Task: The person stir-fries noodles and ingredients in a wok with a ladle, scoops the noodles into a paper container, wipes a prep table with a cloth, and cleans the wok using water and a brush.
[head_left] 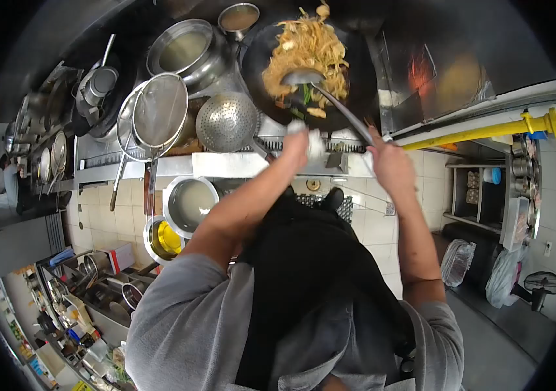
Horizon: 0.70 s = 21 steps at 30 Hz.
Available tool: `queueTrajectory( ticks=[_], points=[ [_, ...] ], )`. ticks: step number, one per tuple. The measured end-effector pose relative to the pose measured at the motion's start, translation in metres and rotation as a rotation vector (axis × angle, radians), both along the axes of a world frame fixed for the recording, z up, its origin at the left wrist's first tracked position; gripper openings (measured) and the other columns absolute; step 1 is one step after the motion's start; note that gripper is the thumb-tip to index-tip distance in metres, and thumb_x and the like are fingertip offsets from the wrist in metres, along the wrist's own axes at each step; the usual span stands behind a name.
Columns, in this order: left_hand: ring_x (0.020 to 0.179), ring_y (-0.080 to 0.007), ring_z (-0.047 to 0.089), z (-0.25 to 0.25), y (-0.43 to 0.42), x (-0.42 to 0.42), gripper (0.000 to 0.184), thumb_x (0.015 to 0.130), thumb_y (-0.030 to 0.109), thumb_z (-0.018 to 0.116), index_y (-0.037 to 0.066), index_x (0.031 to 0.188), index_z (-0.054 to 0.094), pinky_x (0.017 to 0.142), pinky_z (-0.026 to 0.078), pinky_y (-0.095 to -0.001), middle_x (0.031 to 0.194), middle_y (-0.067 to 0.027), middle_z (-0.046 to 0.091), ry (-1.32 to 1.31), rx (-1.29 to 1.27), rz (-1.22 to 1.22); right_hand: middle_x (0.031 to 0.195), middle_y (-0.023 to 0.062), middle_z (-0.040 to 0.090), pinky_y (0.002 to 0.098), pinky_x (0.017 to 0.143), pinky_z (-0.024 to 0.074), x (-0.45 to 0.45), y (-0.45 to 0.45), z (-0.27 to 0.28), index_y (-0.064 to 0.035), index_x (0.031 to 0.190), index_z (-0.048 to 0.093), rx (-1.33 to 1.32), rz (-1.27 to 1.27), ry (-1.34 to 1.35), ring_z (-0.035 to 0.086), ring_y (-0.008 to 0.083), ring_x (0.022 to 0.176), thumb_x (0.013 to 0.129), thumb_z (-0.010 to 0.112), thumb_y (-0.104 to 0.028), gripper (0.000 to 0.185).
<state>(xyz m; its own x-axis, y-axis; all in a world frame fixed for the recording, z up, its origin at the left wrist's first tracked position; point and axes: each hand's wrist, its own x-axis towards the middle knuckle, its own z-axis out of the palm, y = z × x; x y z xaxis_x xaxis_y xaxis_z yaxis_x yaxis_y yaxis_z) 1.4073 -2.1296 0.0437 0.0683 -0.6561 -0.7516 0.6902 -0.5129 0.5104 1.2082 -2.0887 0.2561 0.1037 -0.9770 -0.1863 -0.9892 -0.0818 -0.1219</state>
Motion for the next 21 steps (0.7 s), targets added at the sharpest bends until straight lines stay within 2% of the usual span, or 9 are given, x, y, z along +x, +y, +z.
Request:
queueTrajectory(
  ticks=[3,6,11,13,15,18,19,20,21],
  points=[
    [0.074,-0.0326,0.068,0.006,-0.033,-0.001,0.018,0.092,0.005,0.048,-0.005,0.105,0.056,0.062,0.057,-0.0503,0.095,-0.0174,0.063,0.060,-0.089,0.059,0.098,0.0194,0.069,0.0503,0.077,0.0534,-0.005,0.003,0.041,-0.0234,0.137,0.055,0.085,0.042,0.065,0.067,0.0391,0.090,0.095,0.057,-0.032,0.043],
    [0.075,-0.0301,0.069,0.084,-0.011,-0.012,0.019,0.091,0.000,0.047,-0.006,0.106,0.056,0.059,0.057,-0.0484,0.091,-0.0155,0.064,0.067,-0.048,0.107,0.105,0.0185,0.068,0.0493,0.083,0.0529,0.001,-0.004,0.056,-0.0213,0.138,0.054,0.213,0.139,0.130,0.067,0.0381,0.097,0.096,0.053,-0.026,0.042],
    [0.075,-0.0268,0.068,-0.015,-0.027,0.003,0.020,0.097,0.008,0.047,-0.003,0.110,0.056,0.061,0.057,-0.0440,0.093,-0.0131,0.065,-0.005,-0.087,0.056,0.103,0.0198,0.069,0.0503,0.081,0.0530,0.033,-0.053,-0.031,-0.0207,0.138,0.053,0.077,0.104,-0.016,0.066,0.0401,0.095,0.096,0.053,-0.024,0.042],
    [0.084,-0.0248,0.068,-0.043,0.010,-0.005,0.023,0.095,0.005,0.048,-0.003,0.115,0.056,0.067,0.058,-0.0418,0.100,-0.0131,0.065,-0.295,-0.102,-0.086,0.102,0.0201,0.068,0.0505,0.080,0.0532,0.036,-0.057,-0.046,-0.0206,0.138,0.053,0.042,0.031,-0.037,0.066,0.0411,0.094,0.096,0.053,-0.025,0.042],
    [0.081,-0.0189,0.065,-0.028,0.063,-0.018,0.025,0.089,0.010,0.062,-0.010,0.103,0.061,0.069,0.052,-0.0378,0.096,-0.0140,0.066,-0.249,-0.097,0.050,0.101,0.0221,0.068,0.0505,0.077,0.0531,0.033,-0.038,-0.048,-0.0207,0.138,0.053,-0.068,-0.038,-0.156,0.066,0.0427,0.091,0.096,0.055,-0.026,0.043],
    [0.082,-0.0192,0.063,0.009,0.055,-0.010,0.031,0.088,0.010,0.063,-0.013,0.107,0.057,0.067,0.052,-0.0360,0.096,-0.0139,0.065,-0.157,-0.073,0.093,0.104,0.0271,0.066,0.0462,0.079,0.0532,-0.004,-0.012,-0.045,-0.0164,0.138,0.053,-0.177,0.018,-0.429,0.066,0.0435,0.093,0.093,0.060,-0.022,0.046],
    [0.081,-0.0217,0.065,-0.001,0.030,0.003,0.028,0.090,0.012,0.061,-0.012,0.104,0.058,0.065,0.053,-0.0394,0.094,-0.0151,0.065,-0.205,-0.008,-0.037,0.106,0.0285,0.065,0.0449,0.081,0.0531,-0.015,-0.004,-0.044,-0.0143,0.138,0.053,-0.234,0.051,-0.609,0.066,0.0437,0.094,0.093,0.061,-0.020,0.046],
    [0.064,-0.0255,0.065,-0.025,-0.004,0.007,0.014,0.094,0.008,0.052,-0.002,0.102,0.056,0.053,0.055,-0.0438,0.082,-0.0122,0.064,-0.082,-0.064,0.022,0.106,0.0285,0.065,0.0449,0.081,0.0531,-0.023,-0.002,-0.045,-0.0143,0.138,0.053,-0.224,0.056,-0.605,0.066,0.0437,0.094,0.093,0.061,-0.020,0.046],
    [0.063,-0.0275,0.064,-0.004,-0.027,0.014,0.015,0.096,0.010,0.050,-0.003,0.101,0.056,0.050,0.053,-0.0452,0.080,-0.0131,0.063,0.027,-0.089,0.054,0.108,0.0271,0.066,0.0415,0.082,0.0527,-0.031,-0.006,-0.045,-0.0104,0.134,0.056,-0.126,0.031,-0.565,0.067,0.0381,0.097,0.091,0.062,-0.018,0.044]
  ],
)
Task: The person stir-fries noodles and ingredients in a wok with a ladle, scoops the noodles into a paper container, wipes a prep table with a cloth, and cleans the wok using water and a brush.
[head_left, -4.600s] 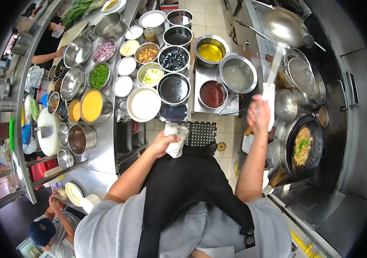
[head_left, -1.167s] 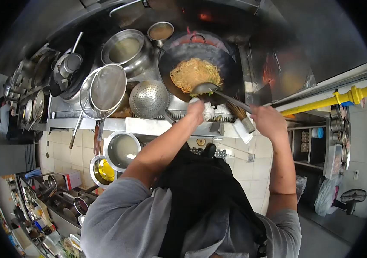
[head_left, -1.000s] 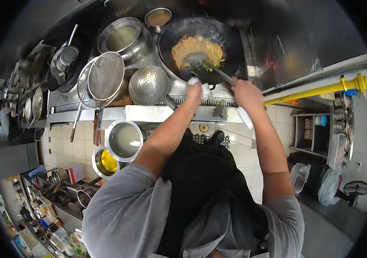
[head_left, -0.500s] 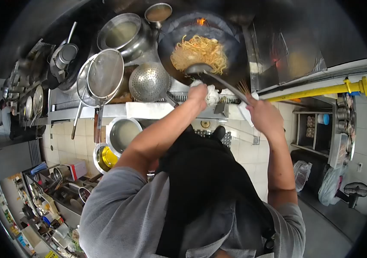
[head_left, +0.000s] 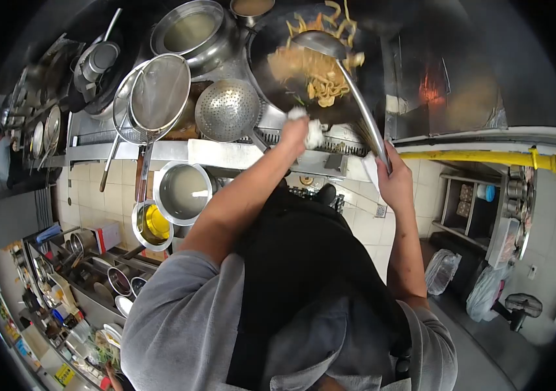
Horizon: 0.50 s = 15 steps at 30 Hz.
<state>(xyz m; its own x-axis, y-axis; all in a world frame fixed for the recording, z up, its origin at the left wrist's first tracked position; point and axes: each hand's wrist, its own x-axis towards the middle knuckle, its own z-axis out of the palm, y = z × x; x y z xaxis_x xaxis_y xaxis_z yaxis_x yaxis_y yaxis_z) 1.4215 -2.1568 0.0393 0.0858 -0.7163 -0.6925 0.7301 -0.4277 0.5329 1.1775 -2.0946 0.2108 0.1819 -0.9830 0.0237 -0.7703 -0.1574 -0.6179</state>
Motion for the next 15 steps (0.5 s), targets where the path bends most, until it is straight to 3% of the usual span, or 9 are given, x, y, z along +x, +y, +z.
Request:
queueTrajectory(
  ticks=[1,2,4,6,8,11,12,14,15],
  points=[
    [0.063,-0.0286,0.065,-0.002,-0.021,0.005,0.016,0.096,0.010,0.049,-0.003,0.102,0.055,0.051,0.054,-0.0455,0.081,-0.0135,0.064,0.043,0.001,-0.008,0.110,0.0256,0.066,0.0380,0.082,0.0523,-0.006,-0.006,-0.001,-0.0066,0.131,0.059,0.097,0.001,0.041,0.069,0.0324,0.100,0.090,0.064,-0.015,0.042],
    [0.065,-0.0293,0.065,-0.025,-0.036,0.003,0.017,0.097,0.010,0.047,-0.003,0.104,0.055,0.053,0.054,-0.0463,0.083,-0.0136,0.064,0.056,-0.031,-0.017,0.110,0.0256,0.066,0.0380,0.082,0.0523,-0.010,-0.020,-0.003,-0.0066,0.131,0.059,0.089,0.013,0.042,0.069,0.0324,0.100,0.090,0.064,-0.015,0.042],
    [0.066,-0.0292,0.065,-0.033,-0.044,-0.002,0.019,0.098,0.012,0.046,-0.003,0.105,0.055,0.055,0.055,-0.0473,0.085,-0.0140,0.064,0.025,-0.018,0.029,0.104,0.0296,0.065,0.0457,0.084,0.0520,-0.006,-0.074,-0.015,-0.0087,0.133,0.055,-0.030,0.122,-0.023,0.064,0.0449,0.099,0.091,0.059,-0.018,0.043],
    [0.067,-0.0290,0.065,-0.022,-0.046,-0.001,0.019,0.099,0.012,0.045,-0.002,0.106,0.055,0.056,0.055,-0.0474,0.087,-0.0141,0.065,0.049,0.010,0.030,0.100,0.0321,0.064,0.0495,0.084,0.0514,0.026,-0.119,-0.036,-0.0078,0.132,0.056,-0.128,0.081,0.091,0.063,0.0469,0.098,0.092,0.058,-0.019,0.042],
    [0.068,-0.0289,0.066,-0.011,-0.044,-0.004,0.020,0.099,0.013,0.044,-0.001,0.106,0.055,0.057,0.055,-0.0474,0.088,-0.0143,0.065,0.075,0.038,0.026,0.099,0.0330,0.064,0.0533,0.084,0.0508,0.055,-0.164,-0.072,-0.0074,0.129,0.058,-0.057,-0.013,0.109,0.062,0.0474,0.099,0.093,0.055,-0.024,0.039],
    [0.064,-0.0276,0.064,0.006,-0.040,-0.004,0.019,0.101,0.016,0.043,0.003,0.106,0.056,0.056,0.055,-0.0463,0.082,-0.0108,0.064,0.153,0.111,-0.031,0.091,0.0287,0.067,0.0554,0.080,0.0531,0.089,-0.187,-0.106,-0.0078,0.121,0.061,0.066,0.006,0.332,0.065,0.0477,0.090,0.096,0.050,-0.028,0.034],
    [0.064,-0.0276,0.064,0.014,-0.041,-0.003,0.019,0.101,0.016,0.043,0.003,0.106,0.056,0.056,0.055,-0.0463,0.082,-0.0108,0.064,0.146,0.102,-0.029,0.090,0.0279,0.068,0.0552,0.079,0.0534,0.093,-0.180,-0.111,-0.0084,0.126,0.058,0.035,0.128,0.292,0.065,0.0477,0.088,0.097,0.049,-0.029,0.036],
    [0.062,-0.0267,0.063,0.022,-0.042,0.001,0.019,0.101,0.017,0.042,0.004,0.104,0.057,0.056,0.055,-0.0466,0.079,-0.0092,0.064,0.122,0.181,-0.115,0.098,0.0270,0.068,0.0542,0.080,0.0532,0.095,-0.141,-0.067,-0.0113,0.134,0.052,0.178,0.204,0.375,0.066,0.0461,0.091,0.099,0.047,-0.029,0.040],
    [0.061,-0.0259,0.063,0.002,-0.049,0.005,0.020,0.102,0.018,0.041,0.005,0.102,0.056,0.056,0.054,-0.0474,0.079,-0.0091,0.063,0.150,0.158,-0.147,0.101,0.0255,0.067,0.0529,0.080,0.0536,0.080,-0.123,-0.048,-0.0150,0.138,0.049,0.189,0.231,0.446,0.066,0.0445,0.093,0.099,0.047,-0.031,0.042]
  ],
)
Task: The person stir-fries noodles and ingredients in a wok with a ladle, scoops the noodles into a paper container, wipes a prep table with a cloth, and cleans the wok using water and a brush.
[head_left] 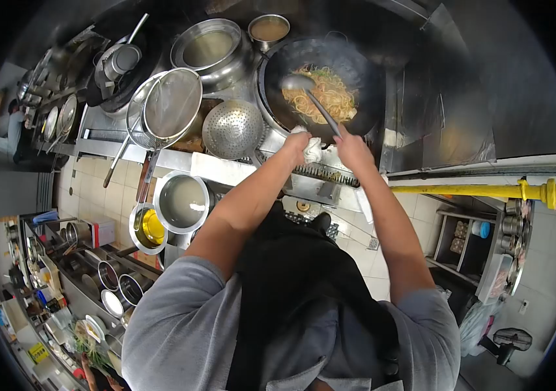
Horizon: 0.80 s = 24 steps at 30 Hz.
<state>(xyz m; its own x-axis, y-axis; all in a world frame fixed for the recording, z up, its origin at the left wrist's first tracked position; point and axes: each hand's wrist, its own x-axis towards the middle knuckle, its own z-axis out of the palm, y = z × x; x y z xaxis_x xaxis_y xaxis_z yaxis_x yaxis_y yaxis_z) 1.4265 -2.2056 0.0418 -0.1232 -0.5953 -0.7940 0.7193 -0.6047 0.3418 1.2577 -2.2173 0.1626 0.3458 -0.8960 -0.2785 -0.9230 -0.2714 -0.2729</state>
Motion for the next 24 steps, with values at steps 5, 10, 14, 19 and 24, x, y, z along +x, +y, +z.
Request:
queueTrajectory(
  ticks=[5,10,14,19,24],
  points=[
    [0.062,-0.0256,0.063,-0.038,-0.014,0.016,0.022,0.102,0.019,0.039,0.004,0.100,0.056,0.055,0.054,-0.0457,0.078,-0.0092,0.063,0.089,-0.025,-0.123,0.103,0.0206,0.066,0.0498,0.080,0.0550,-0.072,0.002,0.071,-0.0287,0.144,0.046,-0.142,0.096,0.449,0.068,0.0378,0.094,0.098,0.049,-0.037,0.046],
    [0.068,-0.0302,0.067,-0.011,0.024,-0.016,0.017,0.097,0.005,0.042,0.000,0.105,0.056,0.058,0.058,-0.0464,0.088,-0.0153,0.064,-0.061,-0.110,0.123,0.104,0.0198,0.067,0.0488,0.083,0.0528,-0.092,0.056,0.137,-0.0226,0.136,0.055,-0.089,0.131,0.338,0.066,0.0383,0.096,0.098,0.052,-0.032,0.040],
    [0.077,-0.0316,0.069,0.053,0.074,-0.037,0.024,0.095,0.000,0.041,-0.002,0.115,0.055,0.059,0.058,-0.0506,0.097,-0.0167,0.065,-0.055,-0.192,0.202,0.106,0.0194,0.068,0.0456,0.089,0.0493,-0.099,0.048,0.145,-0.0102,0.127,0.062,0.052,0.200,0.197,0.061,0.0384,0.104,0.097,0.053,-0.028,0.036],
    [0.075,-0.0282,0.067,-0.040,0.046,-0.014,0.019,0.094,0.008,0.051,-0.006,0.105,0.058,0.059,0.056,-0.0455,0.092,-0.0154,0.064,-0.337,-0.250,0.110,0.111,0.0231,0.066,0.0523,0.087,0.0509,-0.050,0.041,0.059,-0.0153,0.130,0.059,-0.086,-0.060,0.118,0.063,0.0411,0.103,0.098,0.050,-0.034,0.038],
    [0.070,-0.0184,0.058,-0.015,0.138,-0.023,0.016,0.086,0.009,0.059,-0.004,0.095,0.062,0.059,0.046,-0.0379,0.085,-0.0088,0.064,-0.624,-0.306,0.136,0.091,0.0235,0.069,0.0524,0.077,0.0542,-0.040,0.090,0.042,-0.0241,0.134,0.057,-0.159,-0.276,0.042,0.067,0.0430,0.088,0.094,0.058,-0.037,0.042]
  ],
)
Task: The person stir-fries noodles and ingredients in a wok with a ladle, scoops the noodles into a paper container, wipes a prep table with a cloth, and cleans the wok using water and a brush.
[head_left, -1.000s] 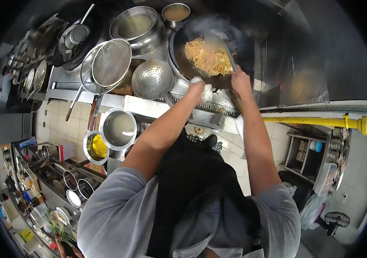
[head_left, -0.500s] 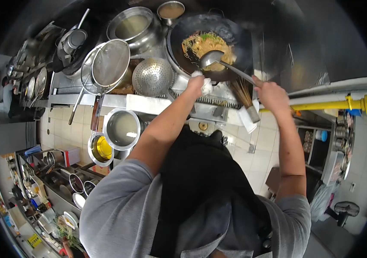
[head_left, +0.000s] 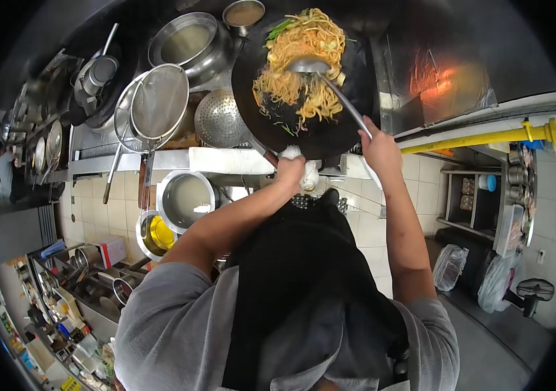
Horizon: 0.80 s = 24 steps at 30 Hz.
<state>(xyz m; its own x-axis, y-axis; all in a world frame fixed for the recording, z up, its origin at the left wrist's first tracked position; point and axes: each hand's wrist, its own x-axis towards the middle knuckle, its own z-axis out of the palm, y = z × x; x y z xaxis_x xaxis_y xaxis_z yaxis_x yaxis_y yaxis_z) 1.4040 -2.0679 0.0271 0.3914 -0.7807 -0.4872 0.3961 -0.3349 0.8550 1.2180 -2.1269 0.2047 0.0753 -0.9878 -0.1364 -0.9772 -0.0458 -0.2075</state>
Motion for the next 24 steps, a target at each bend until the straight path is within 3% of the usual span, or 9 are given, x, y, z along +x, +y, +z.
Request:
queueTrajectory(
  ticks=[3,8,11,12,15,17,19,21,24],
  points=[
    [0.071,-0.0194,0.060,-0.027,-0.058,0.011,0.013,0.089,0.011,0.058,-0.002,0.092,0.060,0.058,0.048,-0.0398,0.086,-0.0091,0.060,0.408,0.159,-0.117,0.092,0.0216,0.070,0.0519,0.078,0.0540,-0.017,0.013,0.011,-0.0237,0.132,0.059,-0.021,0.066,-0.009,0.067,0.0433,0.087,0.095,0.057,-0.035,0.039],
    [0.065,-0.0286,0.064,0.098,-0.059,0.005,0.013,0.098,0.007,0.043,-0.001,0.100,0.053,0.052,0.055,-0.0456,0.089,-0.0141,0.063,0.524,0.104,0.004,0.098,0.0239,0.068,0.0521,0.084,0.0501,-0.024,0.019,0.071,-0.0137,0.126,0.065,0.083,0.263,0.069,0.064,0.0413,0.096,0.094,0.058,-0.032,0.037],
    [0.062,-0.0267,0.064,0.070,-0.078,0.011,0.013,0.098,0.007,0.044,-0.001,0.098,0.054,0.049,0.054,-0.0460,0.084,-0.0125,0.063,0.541,0.176,-0.085,0.113,0.0208,0.066,0.0509,0.093,0.0484,-0.007,-0.001,0.060,-0.0168,0.128,0.063,0.169,0.239,0.061,0.063,0.0390,0.105,0.097,0.053,-0.034,0.038],
    [0.063,-0.0263,0.065,0.055,-0.086,0.012,0.013,0.097,0.009,0.047,0.000,0.097,0.055,0.050,0.055,-0.0462,0.080,-0.0117,0.063,0.483,0.141,-0.030,0.110,0.0197,0.068,0.0510,0.090,0.0500,-0.005,-0.010,0.034,-0.0183,0.128,0.063,0.050,0.242,0.050,0.064,0.0391,0.103,0.096,0.053,-0.034,0.036],
    [0.070,-0.0260,0.067,-0.044,-0.065,0.011,0.015,0.096,0.008,0.050,-0.002,0.104,0.057,0.057,0.057,-0.0444,0.089,-0.0127,0.065,0.253,0.143,-0.128,0.106,0.0181,0.069,0.0497,0.086,0.0526,0.021,-0.012,0.013,-0.0200,0.128,0.063,0.051,0.034,0.094,0.067,0.0379,0.097,0.097,0.052,-0.033,0.035],
    [0.079,-0.0223,0.067,0.001,-0.002,-0.002,0.018,0.089,0.006,0.056,-0.008,0.099,0.062,0.068,0.053,-0.0337,0.092,-0.0128,0.066,0.227,0.043,-0.055,0.101,0.0189,0.070,0.0500,0.082,0.0537,0.010,0.001,0.011,-0.0205,0.128,0.063,0.047,-0.019,0.066,0.068,0.0393,0.092,0.097,0.053,-0.033,0.035],
    [0.082,-0.0234,0.068,0.001,0.014,-0.004,0.019,0.089,0.004,0.057,-0.007,0.103,0.062,0.068,0.055,-0.0353,0.095,-0.0130,0.067,0.190,0.060,-0.020,0.101,0.0239,0.068,0.0490,0.083,0.0529,-0.015,0.010,0.010,-0.0190,0.127,0.064,-0.104,0.002,-0.201,0.066,0.0419,0.093,0.095,0.058,-0.035,0.036],
    [0.079,-0.0269,0.069,0.064,-0.015,0.004,0.020,0.093,0.005,0.053,-0.007,0.109,0.060,0.065,0.059,-0.0435,0.095,-0.0159,0.067,0.382,0.111,-0.017,0.101,0.0250,0.067,0.0491,0.083,0.0523,-0.032,0.012,0.024,-0.0183,0.127,0.064,-0.126,0.046,-0.277,0.065,0.0426,0.093,0.095,0.059,-0.034,0.036],
    [0.066,-0.0288,0.065,0.010,-0.099,0.015,0.016,0.099,0.010,0.045,-0.001,0.104,0.055,0.055,0.056,-0.0463,0.084,-0.0144,0.064,0.572,0.084,-0.058,0.101,0.0262,0.066,0.0495,0.084,0.0514,-0.017,0.002,0.035,-0.0169,0.127,0.064,-0.134,0.040,-0.292,0.064,0.0438,0.094,0.095,0.059,-0.033,0.037]
  ],
)
